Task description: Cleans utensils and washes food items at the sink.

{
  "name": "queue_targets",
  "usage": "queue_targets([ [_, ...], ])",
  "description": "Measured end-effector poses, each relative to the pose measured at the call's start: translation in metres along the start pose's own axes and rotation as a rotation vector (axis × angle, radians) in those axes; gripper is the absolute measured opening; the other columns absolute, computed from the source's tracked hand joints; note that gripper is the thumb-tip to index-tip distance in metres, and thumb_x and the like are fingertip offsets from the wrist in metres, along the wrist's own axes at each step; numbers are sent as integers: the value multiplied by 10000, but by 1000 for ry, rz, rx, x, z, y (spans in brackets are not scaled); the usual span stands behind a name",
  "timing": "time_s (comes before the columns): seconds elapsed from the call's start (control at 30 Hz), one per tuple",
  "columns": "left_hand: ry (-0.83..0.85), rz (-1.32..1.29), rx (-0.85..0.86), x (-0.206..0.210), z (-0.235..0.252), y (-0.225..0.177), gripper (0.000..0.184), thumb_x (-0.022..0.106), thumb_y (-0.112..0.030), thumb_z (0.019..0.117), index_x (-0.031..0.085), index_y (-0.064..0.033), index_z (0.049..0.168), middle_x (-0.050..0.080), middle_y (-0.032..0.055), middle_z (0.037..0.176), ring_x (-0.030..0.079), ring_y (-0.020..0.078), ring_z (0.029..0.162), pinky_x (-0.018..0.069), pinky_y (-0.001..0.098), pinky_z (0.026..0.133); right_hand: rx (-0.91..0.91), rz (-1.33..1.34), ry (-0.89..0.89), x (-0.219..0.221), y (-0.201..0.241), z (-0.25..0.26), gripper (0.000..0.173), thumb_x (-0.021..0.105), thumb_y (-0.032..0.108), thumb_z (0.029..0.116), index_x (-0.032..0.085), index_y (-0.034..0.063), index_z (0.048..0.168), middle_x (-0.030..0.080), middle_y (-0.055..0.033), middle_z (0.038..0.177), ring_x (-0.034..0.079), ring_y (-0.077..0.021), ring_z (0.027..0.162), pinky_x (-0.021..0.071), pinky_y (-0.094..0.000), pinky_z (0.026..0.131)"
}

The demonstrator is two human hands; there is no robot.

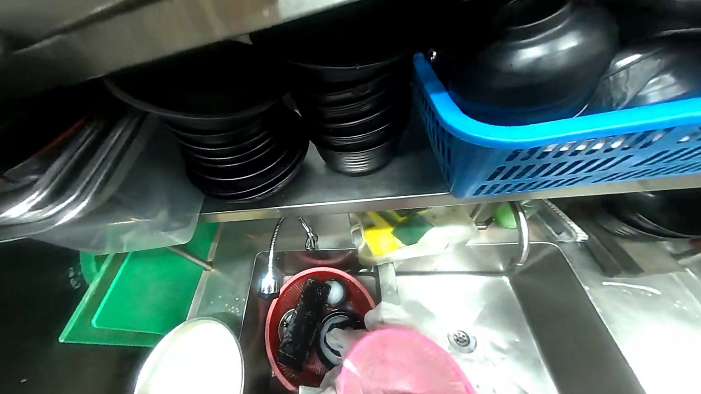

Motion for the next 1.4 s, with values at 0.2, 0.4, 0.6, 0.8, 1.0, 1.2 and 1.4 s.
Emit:
queue_targets([
  [0.2,-453,-286,25,-87,-66,9,452,593,-156,996,605,-155,1447,458,175,1571,352,310,1514,287,473,1259,44,6,-335,-44,11,-1,472,584,242,987,601,206,1458,495,-219,1537,482,-465,1389,452,-644,1033],
  [0.4,-1010,-651,-134,-121,-191,125,598,719,-227,959,507,-45,1488,533,156,1490,626,221,1257,584,405,1004,-22,15,-138,-32,18,5,484,527,336,1040,578,115,1467,420,-307,1558,347,-529,1463,309,-692,1164],
  [0.6,-1671,-805,-1104,-75,-356,356,890,664,-474,972,237,-32,1616,285,440,1524,367,618,1360,386,693,1075,-325,590,-173,-73,115,1,437,613,326,1034,634,48,1371,644,-141,1388,608,-244,1302,495,-463,1109],
  [0.8,-1461,-731,-1193,-77,-342,498,669,460,-538,1058,488,29,1411,658,330,1156,662,491,1075,533,648,909,-482,944,-51,-38,257,89,386,638,187,1013,623,19,1361,684,-110,1318,665,-195,1204,554,-382,1045],
  [1.0,-1276,-590,-1071,-101,-338,546,566,480,-531,1052,651,-8,1184,712,244,930,710,428,899,553,631,809,-334,1059,-148,23,347,190,560,690,264,984,530,30,1468,600,-132,1444,607,-187,1299,521,-360,1090],
  [1.2,-1008,-501,-1004,-138,-323,570,657,533,-664,973,747,-48,1059,737,203,950,719,383,965,559,588,866,-171,1171,-356,85,349,192,335,579,239,1057,694,12,1275,751,-111,1152,717,-132,1047,578,-337,970],
  [1.4,-1052,-483,-872,-146,-339,511,619,525,-605,1001,759,-33,951,736,199,858,731,384,855,563,624,799,0,1419,-278,88,320,168,409,443,299,1112,666,-4,1270,730,-135,1144,696,-155,1047,572,-364,951],
])
Point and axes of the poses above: each hand's wrist, its own z-axis towards the middle knuckle, its own x-axis out of the palm, y = z × x, the point moved 7 cm from there along z, towards the middle knuckle
